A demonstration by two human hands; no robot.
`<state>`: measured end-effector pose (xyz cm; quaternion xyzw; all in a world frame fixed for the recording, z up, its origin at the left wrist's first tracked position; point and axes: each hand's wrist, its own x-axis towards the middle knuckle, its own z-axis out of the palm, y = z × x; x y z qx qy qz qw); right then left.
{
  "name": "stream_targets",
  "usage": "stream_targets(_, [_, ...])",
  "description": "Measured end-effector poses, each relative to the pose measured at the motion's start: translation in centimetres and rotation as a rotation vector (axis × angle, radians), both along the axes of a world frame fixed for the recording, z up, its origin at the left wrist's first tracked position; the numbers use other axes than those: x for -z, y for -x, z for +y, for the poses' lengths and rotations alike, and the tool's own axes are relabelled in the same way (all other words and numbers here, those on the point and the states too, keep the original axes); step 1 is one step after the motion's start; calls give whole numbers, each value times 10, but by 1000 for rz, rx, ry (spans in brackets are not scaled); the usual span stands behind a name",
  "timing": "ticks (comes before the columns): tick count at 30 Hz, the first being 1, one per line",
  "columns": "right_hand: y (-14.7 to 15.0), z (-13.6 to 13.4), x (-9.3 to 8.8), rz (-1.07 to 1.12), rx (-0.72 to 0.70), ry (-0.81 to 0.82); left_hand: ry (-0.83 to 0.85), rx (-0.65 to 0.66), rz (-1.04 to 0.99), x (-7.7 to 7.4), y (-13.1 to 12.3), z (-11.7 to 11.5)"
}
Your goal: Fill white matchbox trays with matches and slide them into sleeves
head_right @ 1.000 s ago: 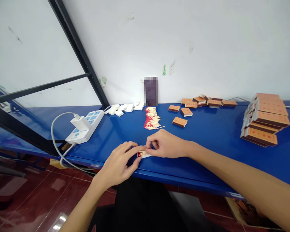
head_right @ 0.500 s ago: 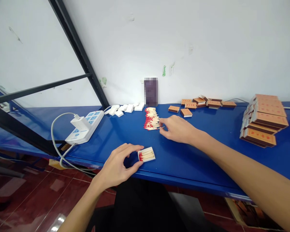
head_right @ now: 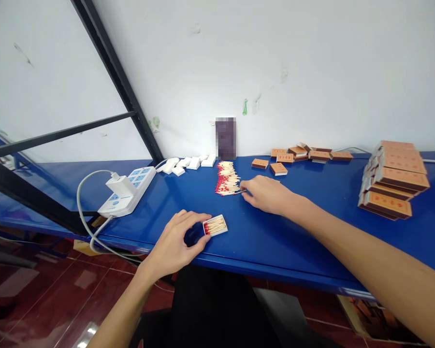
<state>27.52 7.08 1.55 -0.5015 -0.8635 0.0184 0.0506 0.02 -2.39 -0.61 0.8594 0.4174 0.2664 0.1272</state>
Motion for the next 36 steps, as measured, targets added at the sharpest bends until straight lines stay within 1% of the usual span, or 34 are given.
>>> stream_targets(4, [4,-5,-2,22,-49,37,27,24,-2,0,0,0])
stream_targets(7, [12,-8,1,62,-99,81,19,25,9,1,-1,0])
stream_targets(12, [21,-2,13,114,-72,-21,0,33,11,1,-3,1])
stream_targets(16, [22,1,17,153,-68,-24,11,27,-8,0,-3,2])
stream_targets(31, [21,-2,15,176,-90,-17,-47,19,22,3,-4,1])
stream_targets(36, [24,-7,12,144,-75,-12,-43,18,22,3,-4,1])
